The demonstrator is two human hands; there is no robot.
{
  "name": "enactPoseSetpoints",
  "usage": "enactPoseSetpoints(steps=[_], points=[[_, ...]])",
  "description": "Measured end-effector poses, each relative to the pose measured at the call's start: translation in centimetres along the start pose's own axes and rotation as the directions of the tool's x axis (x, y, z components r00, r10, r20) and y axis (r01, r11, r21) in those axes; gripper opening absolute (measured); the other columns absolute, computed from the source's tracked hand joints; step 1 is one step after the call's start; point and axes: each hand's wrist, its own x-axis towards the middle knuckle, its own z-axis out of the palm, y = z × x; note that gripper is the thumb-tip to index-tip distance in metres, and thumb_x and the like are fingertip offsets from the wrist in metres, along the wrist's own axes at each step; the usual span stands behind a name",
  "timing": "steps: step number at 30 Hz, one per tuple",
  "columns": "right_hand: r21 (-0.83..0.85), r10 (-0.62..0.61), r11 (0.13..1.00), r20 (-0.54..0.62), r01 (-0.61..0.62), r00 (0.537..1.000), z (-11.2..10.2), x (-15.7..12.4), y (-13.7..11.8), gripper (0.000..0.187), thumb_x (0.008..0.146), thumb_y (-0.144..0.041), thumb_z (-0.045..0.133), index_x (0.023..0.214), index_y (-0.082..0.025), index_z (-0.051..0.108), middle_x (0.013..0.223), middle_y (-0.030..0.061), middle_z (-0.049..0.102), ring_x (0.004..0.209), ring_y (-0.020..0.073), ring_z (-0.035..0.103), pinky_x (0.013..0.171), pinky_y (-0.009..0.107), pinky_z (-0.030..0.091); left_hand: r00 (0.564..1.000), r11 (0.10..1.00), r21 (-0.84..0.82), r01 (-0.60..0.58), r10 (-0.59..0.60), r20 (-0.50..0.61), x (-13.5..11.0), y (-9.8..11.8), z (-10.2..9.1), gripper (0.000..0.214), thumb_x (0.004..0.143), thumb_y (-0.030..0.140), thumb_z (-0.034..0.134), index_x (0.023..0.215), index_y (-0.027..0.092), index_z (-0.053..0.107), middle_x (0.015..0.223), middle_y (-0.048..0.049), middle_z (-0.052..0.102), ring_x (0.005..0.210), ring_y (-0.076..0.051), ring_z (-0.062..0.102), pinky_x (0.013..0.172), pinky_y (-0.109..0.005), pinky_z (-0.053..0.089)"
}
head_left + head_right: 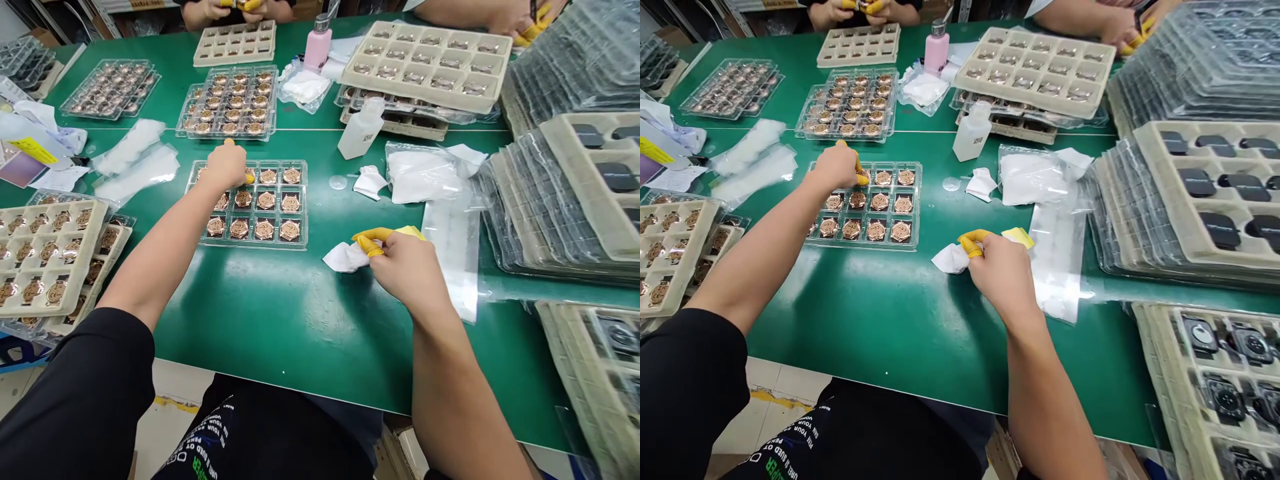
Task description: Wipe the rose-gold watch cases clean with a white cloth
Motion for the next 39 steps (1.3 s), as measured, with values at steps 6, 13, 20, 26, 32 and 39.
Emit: enactPoseSetpoints(steps=[6, 13, 20, 26, 32, 39], points=[[0.501, -0.014, 0.851, 0.326, -0.160, 0.945, -0.4, 0.7, -0.7, 0.023, 0.073, -0.037, 0.080, 0.091, -0.023, 0.081, 0.091, 0.0072, 0.081, 0.079, 0.0231, 0.074, 0.073, 0.036, 0.060, 0.969, 0.828, -0.521, -0.208, 0.103, -0.223, -6.3, 0.6, 1.0, 0.029, 0.061, 0.007, 0.085, 0.083, 0.019, 0.070, 0.081, -0.0032, 0.068, 0.098, -0.023, 0.061, 0.093, -0.041, 0.049], [0.505, -0.077, 0.860, -0.015, 0.074, 0.997, 0.4, -0.7, -2.2, 0.022, 0.080, -0.035, 0.076, 0.098, -0.024, 0.082, 0.098, 0.0057, 0.080, 0.087, 0.0215, 0.074, 0.083, 0.038, 0.061, 0.977, 0.274, -0.962, 0.005, 0.202, 0.062, -22.2, 5.2, 6.6, 0.027, 0.075, 0.037, 0.083, 0.096, 0.019, 0.079, 0.102, -0.0075, 0.077, 0.096, -0.022, 0.072, 0.091, -0.039, 0.059], [0.407, -0.454, 0.797, -0.084, 0.446, 0.887, 3.3, -2.9, -4.4, 0.015, 0.089, -0.031, 0.069, 0.099, -0.029, 0.081, 0.078, 0.0022, 0.074, 0.070, 0.0165, 0.064, 0.065, 0.032, 0.052, 0.952, 0.362, -0.932, -0.037, 0.296, 0.077, -22.7, 4.1, 7.9, 0.020, 0.074, 0.024, 0.079, 0.094, 0.021, 0.082, 0.094, -0.0056, 0.079, 0.087, -0.020, 0.075, 0.081, -0.032, 0.061], [0.008, -0.681, 0.717, -0.205, 0.697, 0.703, 4.5, -1.8, -3.0, 0.022, 0.086, -0.012, 0.059, 0.082, -0.026, 0.076, 0.057, -0.0009, 0.049, 0.058, 0.0140, 0.044, 0.055, 0.029, 0.032, 0.970, 0.422, -0.903, -0.081, 0.243, 0.027, -23.0, 4.2, 7.8, 0.019, 0.073, 0.022, 0.080, 0.092, 0.021, 0.082, 0.087, -0.0044, 0.077, 0.079, -0.018, 0.072, 0.073, -0.029, 0.060], [-0.212, -0.829, 0.560, -0.154, 0.801, 0.538, 4.5, -1.5, -2.8, 0.027, 0.078, 0.000, 0.053, 0.070, -0.021, 0.067, 0.063, 0.0007, 0.055, 0.061, 0.0134, 0.043, 0.054, 0.029, 0.029, 0.952, 0.609, -0.759, -0.231, 0.301, -0.048, -23.1, 4.1, 7.3, 0.012, 0.075, 0.019, 0.076, 0.085, 0.022, 0.082, 0.075, -0.0016, 0.072, 0.065, -0.013, 0.064, 0.062, -0.025, 0.053], [-0.146, -0.673, 0.737, -0.242, 0.660, 0.698, 7.3, -2.0, -2.5, 0.022, 0.082, -0.014, 0.054, 0.080, -0.022, 0.074, 0.057, -0.0001, 0.051, 0.053, 0.0132, 0.042, 0.051, 0.028, 0.031, 0.946, 0.623, -0.728, -0.285, 0.307, -0.108, -23.4, 4.3, 6.8, 0.016, 0.075, 0.015, 0.074, 0.087, 0.022, 0.082, 0.077, -0.0013, 0.074, 0.065, -0.013, 0.065, 0.064, -0.026, 0.054]])
